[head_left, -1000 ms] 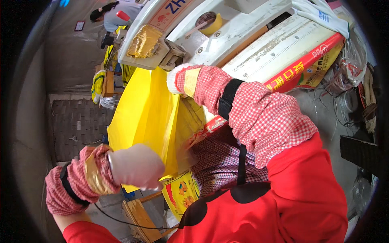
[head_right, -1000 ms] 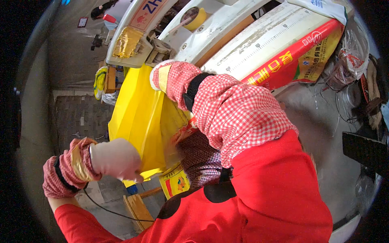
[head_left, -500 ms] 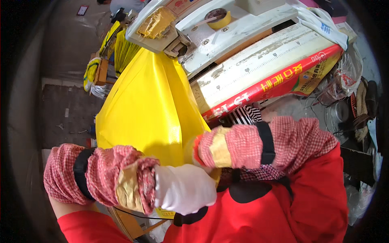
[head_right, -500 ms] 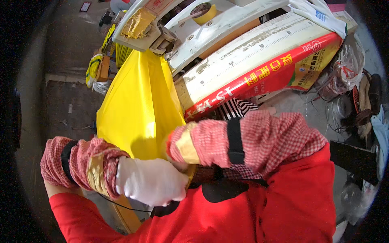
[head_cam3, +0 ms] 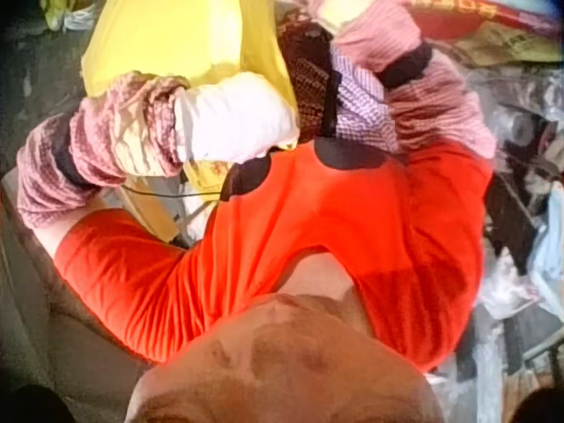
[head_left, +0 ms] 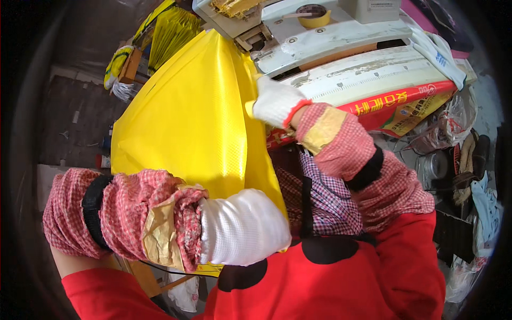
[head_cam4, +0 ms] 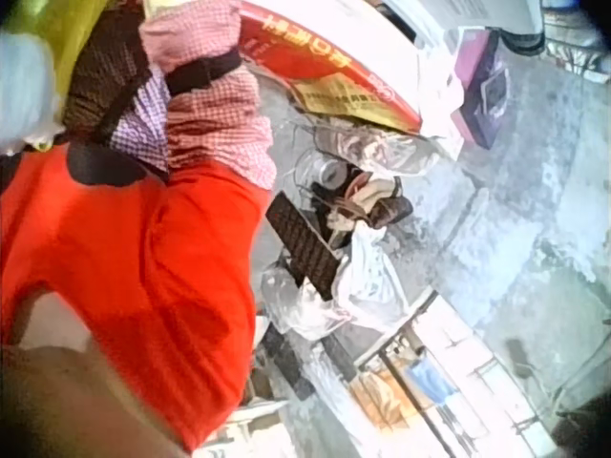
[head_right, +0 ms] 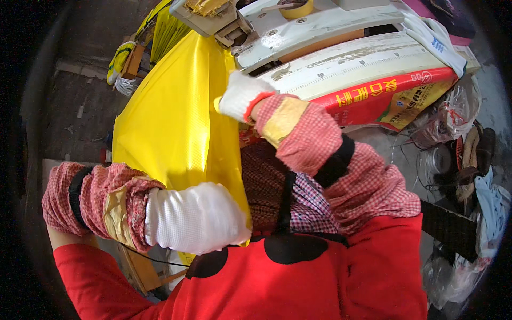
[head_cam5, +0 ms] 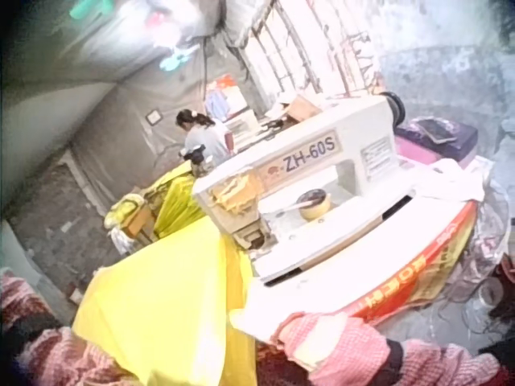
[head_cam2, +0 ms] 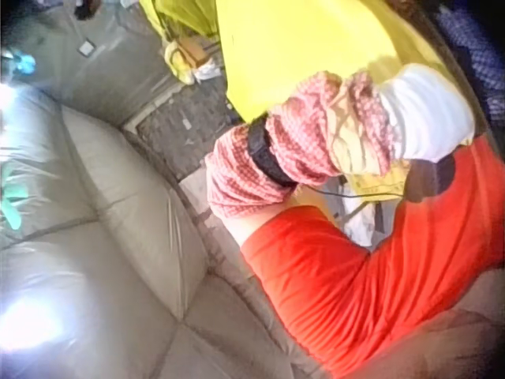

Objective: Inserting plastic liners into woven sacks and organizing them at a workstation.

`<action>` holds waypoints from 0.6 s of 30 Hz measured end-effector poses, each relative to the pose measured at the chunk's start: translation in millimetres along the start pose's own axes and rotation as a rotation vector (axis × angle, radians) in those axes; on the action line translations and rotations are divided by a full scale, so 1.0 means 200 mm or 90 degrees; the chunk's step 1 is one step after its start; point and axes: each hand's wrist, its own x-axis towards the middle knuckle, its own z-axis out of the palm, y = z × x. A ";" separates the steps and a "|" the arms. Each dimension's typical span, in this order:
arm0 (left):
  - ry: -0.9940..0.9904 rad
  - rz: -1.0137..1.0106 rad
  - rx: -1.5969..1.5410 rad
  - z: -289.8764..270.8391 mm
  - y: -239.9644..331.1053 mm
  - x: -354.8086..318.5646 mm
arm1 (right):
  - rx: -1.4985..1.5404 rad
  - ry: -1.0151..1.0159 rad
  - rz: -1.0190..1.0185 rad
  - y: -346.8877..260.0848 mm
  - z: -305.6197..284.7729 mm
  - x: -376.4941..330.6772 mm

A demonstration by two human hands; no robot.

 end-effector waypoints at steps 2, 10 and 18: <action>-0.067 0.040 0.061 0.00 0.03 0.01 | -0.036 0.006 -0.034 0.04 0.06 0.04; 0.109 0.122 0.105 0.15 0.04 -0.01 | 0.318 0.002 -0.152 0.23 0.15 0.13; 0.088 0.175 0.100 0.07 0.05 0.00 | -0.084 0.159 -0.077 0.02 0.15 -0.06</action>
